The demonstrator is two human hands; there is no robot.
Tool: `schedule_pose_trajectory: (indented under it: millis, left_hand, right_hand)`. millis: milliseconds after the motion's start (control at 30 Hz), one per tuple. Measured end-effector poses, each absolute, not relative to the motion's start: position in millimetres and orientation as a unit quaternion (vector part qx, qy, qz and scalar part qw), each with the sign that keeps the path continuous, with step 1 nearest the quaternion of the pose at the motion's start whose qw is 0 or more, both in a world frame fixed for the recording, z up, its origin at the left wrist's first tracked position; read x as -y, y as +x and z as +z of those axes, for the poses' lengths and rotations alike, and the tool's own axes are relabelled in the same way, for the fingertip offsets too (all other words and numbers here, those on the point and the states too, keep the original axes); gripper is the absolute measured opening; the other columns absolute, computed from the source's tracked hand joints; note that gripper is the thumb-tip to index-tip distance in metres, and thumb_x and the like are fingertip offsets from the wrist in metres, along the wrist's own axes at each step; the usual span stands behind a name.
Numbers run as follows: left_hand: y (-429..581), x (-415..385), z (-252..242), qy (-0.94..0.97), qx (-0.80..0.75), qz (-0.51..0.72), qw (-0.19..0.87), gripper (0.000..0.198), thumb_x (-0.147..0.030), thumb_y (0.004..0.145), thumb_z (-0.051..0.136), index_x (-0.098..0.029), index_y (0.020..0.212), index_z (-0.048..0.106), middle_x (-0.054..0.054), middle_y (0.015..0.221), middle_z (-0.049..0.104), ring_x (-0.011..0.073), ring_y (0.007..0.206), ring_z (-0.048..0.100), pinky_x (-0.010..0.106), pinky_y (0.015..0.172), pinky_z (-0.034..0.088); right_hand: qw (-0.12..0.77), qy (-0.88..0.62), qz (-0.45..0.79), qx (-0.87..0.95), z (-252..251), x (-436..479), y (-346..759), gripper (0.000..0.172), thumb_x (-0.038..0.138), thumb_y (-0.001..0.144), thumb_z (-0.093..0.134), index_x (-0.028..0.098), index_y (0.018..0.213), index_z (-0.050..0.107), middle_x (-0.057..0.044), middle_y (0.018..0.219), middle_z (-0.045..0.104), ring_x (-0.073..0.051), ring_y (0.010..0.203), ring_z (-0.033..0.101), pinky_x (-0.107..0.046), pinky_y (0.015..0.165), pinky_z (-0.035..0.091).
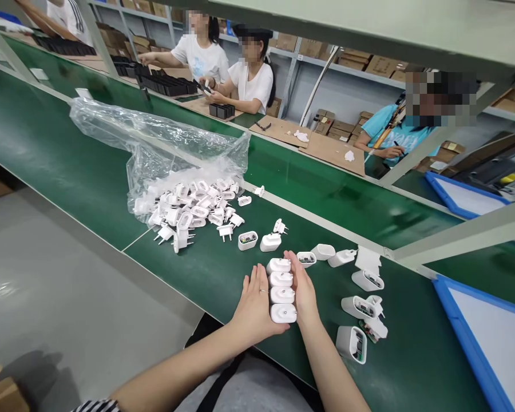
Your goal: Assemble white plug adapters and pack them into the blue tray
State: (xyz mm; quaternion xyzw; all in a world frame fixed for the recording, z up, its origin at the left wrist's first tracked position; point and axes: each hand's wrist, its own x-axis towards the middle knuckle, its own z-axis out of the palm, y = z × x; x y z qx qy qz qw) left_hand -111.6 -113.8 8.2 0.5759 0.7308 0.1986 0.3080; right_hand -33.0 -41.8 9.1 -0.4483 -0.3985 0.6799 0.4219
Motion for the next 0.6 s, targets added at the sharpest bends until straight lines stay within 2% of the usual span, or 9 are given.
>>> schedule_pose_trajectory:
  millis: [133,300,367,467,600]
  left_hand:
    - [-118,106,7,0.553,-0.761,0.187,0.283,0.102,-0.041,0.048,0.054,0.000,0.124,-0.001,0.018,0.132,0.004,0.0246,0.121,-0.004,0.041,0.098,0.003]
    - [-132,95,6,0.559,-0.761,0.180,0.276,0.107,-0.045,0.044,0.056,0.002,0.123,0.001,0.020,0.131,0.004,0.0263,0.120,-0.004,0.040,0.098,0.005]
    - [-135,91,5,0.566,-0.756,0.183,0.275,0.108,-0.046,0.042,0.057,0.000,0.123,0.001,0.021,0.131,0.006,0.0272,0.120,-0.002,0.041,0.098,0.006]
    - [-136,85,3,0.573,-0.753,0.202,0.253,0.106,-0.043,0.043,0.058,-0.003,0.123,0.000,0.021,0.130,0.012,0.0282,0.120,0.003,0.043,0.097,0.010]
    - [-132,84,-3,0.591,-0.742,0.240,0.207,0.104,-0.039,0.047,0.058,-0.007,0.122,-0.006,0.021,0.127,0.019,0.0297,0.119,0.013,0.045,0.095,0.016]
  right_hand:
    - [0.447,-0.430,0.701,0.351,3,27,-47,0.036,0.042,0.067,0.047,0.025,0.099,0.053,0.000,0.115,0.048,-0.015,0.109,0.038,-0.032,0.094,0.026]
    - [0.469,-0.418,0.657,0.416,-4,-10,-60,0.042,0.047,0.066,0.045,0.022,0.099,0.052,-0.001,0.118,0.044,-0.014,0.112,0.034,-0.030,0.096,0.021]
    - [0.454,-0.397,0.663,0.443,-3,-23,-67,0.044,0.051,0.066,0.041,0.021,0.095,0.054,-0.003,0.113,0.049,-0.016,0.108,0.039,-0.032,0.093,0.025]
    - [0.384,-0.381,0.676,0.500,2,-31,-77,0.045,0.054,0.067,0.037,0.017,0.082,0.058,-0.005,0.094,0.060,-0.019,0.093,0.051,-0.033,0.084,0.035]
    - [0.363,-0.399,0.655,0.529,11,-20,-82,0.036,0.050,0.067,0.039,0.019,0.075,0.055,-0.002,0.081,0.062,-0.017,0.077,0.056,-0.030,0.072,0.042]
